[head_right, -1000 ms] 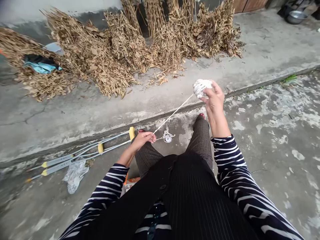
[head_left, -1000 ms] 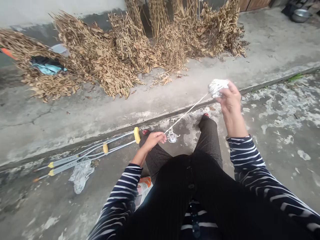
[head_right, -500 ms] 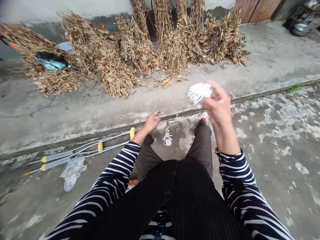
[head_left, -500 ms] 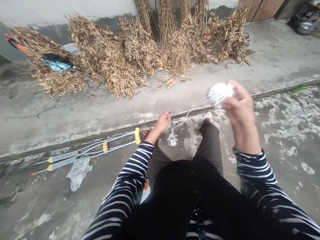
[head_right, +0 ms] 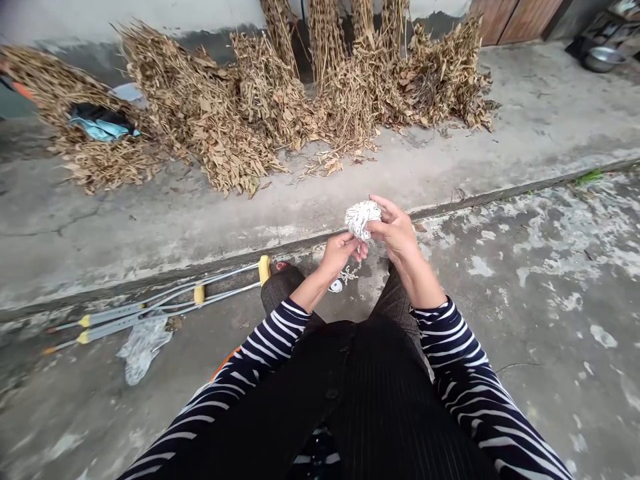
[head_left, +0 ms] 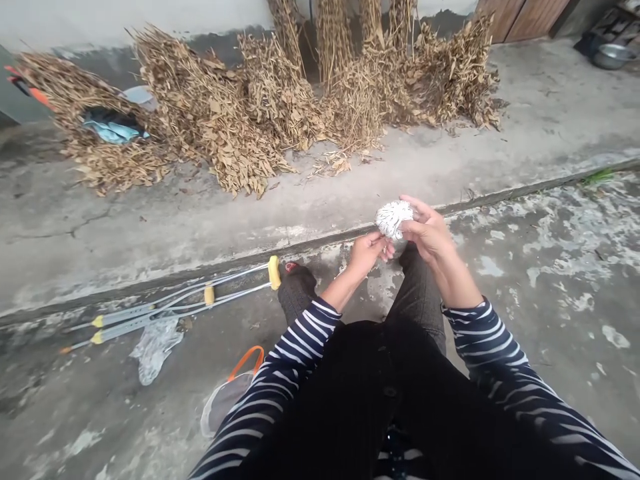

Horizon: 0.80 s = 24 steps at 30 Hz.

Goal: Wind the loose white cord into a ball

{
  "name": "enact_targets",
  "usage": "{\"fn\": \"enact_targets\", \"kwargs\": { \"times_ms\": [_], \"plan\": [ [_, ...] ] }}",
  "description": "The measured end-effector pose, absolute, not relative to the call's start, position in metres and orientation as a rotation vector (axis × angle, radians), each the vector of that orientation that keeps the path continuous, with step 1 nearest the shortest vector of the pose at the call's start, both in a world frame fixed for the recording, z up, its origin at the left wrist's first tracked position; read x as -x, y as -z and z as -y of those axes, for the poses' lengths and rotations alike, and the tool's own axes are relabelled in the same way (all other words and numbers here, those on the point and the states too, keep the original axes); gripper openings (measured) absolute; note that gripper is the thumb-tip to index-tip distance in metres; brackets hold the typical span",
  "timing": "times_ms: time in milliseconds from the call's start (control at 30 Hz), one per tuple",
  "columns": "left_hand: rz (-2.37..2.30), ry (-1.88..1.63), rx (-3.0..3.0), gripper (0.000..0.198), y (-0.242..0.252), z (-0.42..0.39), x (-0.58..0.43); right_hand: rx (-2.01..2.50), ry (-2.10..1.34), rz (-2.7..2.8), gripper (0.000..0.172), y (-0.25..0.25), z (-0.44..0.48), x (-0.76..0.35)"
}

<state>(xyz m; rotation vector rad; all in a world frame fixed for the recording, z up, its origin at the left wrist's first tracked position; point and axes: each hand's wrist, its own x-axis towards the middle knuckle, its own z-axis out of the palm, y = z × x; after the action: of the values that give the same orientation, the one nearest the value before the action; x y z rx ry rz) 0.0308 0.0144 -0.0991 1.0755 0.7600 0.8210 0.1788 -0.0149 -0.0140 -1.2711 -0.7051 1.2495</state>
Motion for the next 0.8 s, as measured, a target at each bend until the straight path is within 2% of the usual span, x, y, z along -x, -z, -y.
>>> {"fn": "enact_targets", "kwargs": {
  "times_ms": [167,267,467,800],
  "plan": [
    [-0.918,-0.752,-1.153,0.014,0.119,-0.013,-0.013,1.258,-1.368,0.643,0.062,0.024,0.014,-0.182],
    [-0.977,-0.75,-1.197,0.013,0.126,-0.024,-0.002,1.244,-1.393,0.619,0.059,0.023,0.013,-0.181],
    [-0.956,-0.666,-1.187,0.015,0.137,-0.042,0.003,1.218,-1.296,0.622,0.05,0.002,0.007,-0.183],
    [-0.692,-0.453,-1.132,0.02,0.14,-0.008,0.032,1.286,-1.033,0.787,0.04,-0.025,-0.016,-0.205]
  ]
}}
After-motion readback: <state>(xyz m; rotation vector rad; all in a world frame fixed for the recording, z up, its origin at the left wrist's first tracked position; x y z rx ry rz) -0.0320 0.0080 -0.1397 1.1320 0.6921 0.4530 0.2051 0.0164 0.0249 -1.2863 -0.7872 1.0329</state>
